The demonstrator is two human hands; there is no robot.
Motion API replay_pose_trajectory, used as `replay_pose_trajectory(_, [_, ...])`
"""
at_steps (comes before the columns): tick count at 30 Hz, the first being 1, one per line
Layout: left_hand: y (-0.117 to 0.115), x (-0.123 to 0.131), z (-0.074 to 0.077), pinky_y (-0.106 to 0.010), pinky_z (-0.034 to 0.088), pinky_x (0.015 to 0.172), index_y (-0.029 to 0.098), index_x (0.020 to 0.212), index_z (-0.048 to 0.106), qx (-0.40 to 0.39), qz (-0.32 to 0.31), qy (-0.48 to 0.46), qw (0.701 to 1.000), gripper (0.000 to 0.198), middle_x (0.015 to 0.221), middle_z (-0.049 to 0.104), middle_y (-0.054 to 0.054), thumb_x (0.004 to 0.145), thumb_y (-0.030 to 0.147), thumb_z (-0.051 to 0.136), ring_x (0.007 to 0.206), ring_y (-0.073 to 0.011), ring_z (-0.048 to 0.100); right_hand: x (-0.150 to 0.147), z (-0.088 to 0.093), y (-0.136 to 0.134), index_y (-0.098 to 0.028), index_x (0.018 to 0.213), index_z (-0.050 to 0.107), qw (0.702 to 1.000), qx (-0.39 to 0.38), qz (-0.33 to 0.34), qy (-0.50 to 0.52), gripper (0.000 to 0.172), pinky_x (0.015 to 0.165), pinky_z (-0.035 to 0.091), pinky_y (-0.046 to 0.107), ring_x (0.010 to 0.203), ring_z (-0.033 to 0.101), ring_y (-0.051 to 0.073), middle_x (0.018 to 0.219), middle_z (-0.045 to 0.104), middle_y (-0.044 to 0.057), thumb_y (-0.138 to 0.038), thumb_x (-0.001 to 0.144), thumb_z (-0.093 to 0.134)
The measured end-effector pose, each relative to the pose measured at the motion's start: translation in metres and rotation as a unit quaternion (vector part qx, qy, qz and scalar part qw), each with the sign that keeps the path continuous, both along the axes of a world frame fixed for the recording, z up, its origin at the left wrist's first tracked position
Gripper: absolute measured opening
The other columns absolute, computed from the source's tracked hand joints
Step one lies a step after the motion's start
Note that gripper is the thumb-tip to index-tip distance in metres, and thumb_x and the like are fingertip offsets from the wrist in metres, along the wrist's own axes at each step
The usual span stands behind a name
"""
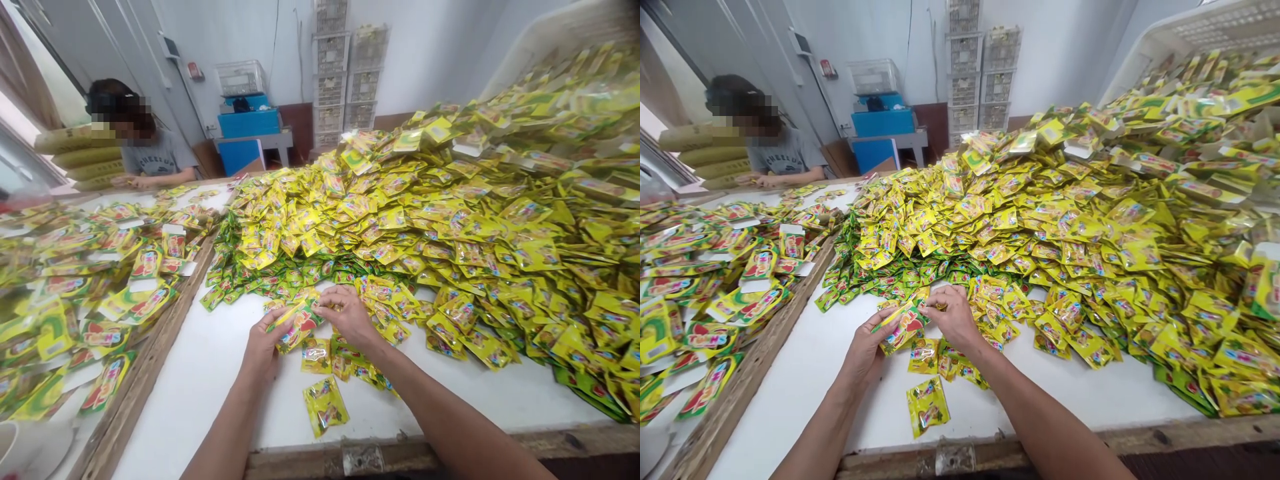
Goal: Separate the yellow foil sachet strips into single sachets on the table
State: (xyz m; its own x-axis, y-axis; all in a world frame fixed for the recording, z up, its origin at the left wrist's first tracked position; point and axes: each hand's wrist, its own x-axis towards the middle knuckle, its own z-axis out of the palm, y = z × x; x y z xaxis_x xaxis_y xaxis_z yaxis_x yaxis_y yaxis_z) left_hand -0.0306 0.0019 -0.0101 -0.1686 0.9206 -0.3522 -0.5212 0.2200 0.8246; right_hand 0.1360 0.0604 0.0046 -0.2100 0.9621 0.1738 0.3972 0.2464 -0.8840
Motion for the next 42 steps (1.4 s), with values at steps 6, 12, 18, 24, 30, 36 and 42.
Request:
replay_pose_trajectory(6, [0.000, 0.000, -0.002, -0.024, 0.054, 0.065, 0.014, 0.089, 0.068, 0.004, 0.011, 0.028, 1.000, 0.042, 0.081, 0.073, -0.004, 0.052, 0.024, 0.084, 0.066, -0.0159, 0.068, 0.002, -0.001, -0.002, -0.021, 0.078, 0.066, 0.999, 0.034, -0.017, 0.024, 0.013, 0.078, 0.044, 0.033, 0.085, 0.057, 0.020, 0.079, 0.065, 0.002, -0.025, 0.067, 0.072])
replay_pose_trajectory(12, [-0.001, 0.000, 0.000, -0.023, 0.053, 0.063, 0.013, 0.088, 0.068, -0.003, 0.000, 0.014, 1.000, 0.043, 0.079, 0.073, -0.005, 0.050, 0.024, 0.085, 0.064, -0.0149, 0.067, 0.001, -0.003, 0.000, -0.020, 0.082, 0.064, 0.995, -0.080, 0.011, 0.059, 0.018, 0.076, 0.045, 0.033, 0.084, 0.061, 0.020, 0.077, 0.068, 0.002, -0.028, 0.066, 0.070])
replay_pose_trajectory(18, [0.001, -0.001, -0.003, -0.025, 0.053, 0.059, 0.013, 0.086, 0.066, -0.033, 0.029, -0.025, 0.999, 0.045, 0.071, 0.073, -0.005, 0.047, 0.024, 0.085, 0.061, -0.0178, 0.068, -0.004, -0.003, -0.009, -0.020, 0.102, 0.054, 0.962, -0.202, 0.106, 0.152, 0.034, 0.072, 0.048, 0.031, 0.079, 0.065, 0.018, 0.085, 0.070, 0.004, -0.041, 0.077, 0.059])
replay_pose_trajectory(24, [0.000, 0.000, 0.003, -0.025, 0.053, 0.061, 0.012, 0.083, 0.065, -0.025, 0.024, -0.039, 0.999, 0.042, 0.070, 0.072, -0.005, 0.048, 0.024, 0.085, 0.059, -0.0163, 0.066, -0.012, 0.004, -0.019, -0.021, 0.120, 0.044, 0.948, -0.230, 0.158, 0.150, 0.056, 0.076, 0.049, 0.034, 0.086, 0.066, 0.020, 0.092, 0.068, 0.005, -0.037, 0.072, 0.066])
replay_pose_trajectory(30, [-0.005, 0.005, 0.003, -0.027, 0.051, 0.062, 0.015, 0.092, 0.062, -0.042, -0.032, 0.017, 0.998, 0.055, 0.076, 0.073, -0.007, 0.042, 0.019, 0.086, 0.062, -0.0179, 0.066, -0.008, -0.004, -0.017, -0.019, 0.132, 0.036, 0.934, -0.244, 0.190, 0.182, 0.069, 0.077, 0.049, 0.038, 0.090, 0.065, 0.023, 0.079, 0.068, 0.004, -0.041, 0.073, 0.065])
replay_pose_trajectory(36, [0.028, -0.082, 0.067, -0.030, 0.049, 0.060, 0.014, 0.091, 0.064, -0.006, 0.104, 0.344, 0.933, 0.048, 0.079, 0.069, -0.007, 0.047, 0.026, 0.080, 0.063, -0.0184, 0.061, 0.003, 0.005, -0.010, -0.023, 0.134, 0.035, 0.968, -0.138, 0.127, 0.166, 0.066, 0.093, 0.043, 0.041, 0.122, 0.047, 0.023, 0.108, 0.066, 0.012, -0.037, 0.075, 0.062])
replay_pose_trajectory(42, [0.079, -0.166, 0.160, -0.044, 0.034, 0.101, 0.006, 0.124, 0.047, 0.075, 0.433, 0.693, 0.572, 0.074, 0.126, 0.052, -0.018, 0.061, 0.033, 0.075, 0.116, -0.0300, 0.046, 0.019, 0.005, 0.008, -0.020, 0.119, 0.050, 0.997, -0.010, -0.030, 0.075, 0.042, 0.074, 0.049, 0.036, 0.101, 0.060, 0.025, 0.108, 0.066, 0.012, -0.036, 0.080, 0.051])
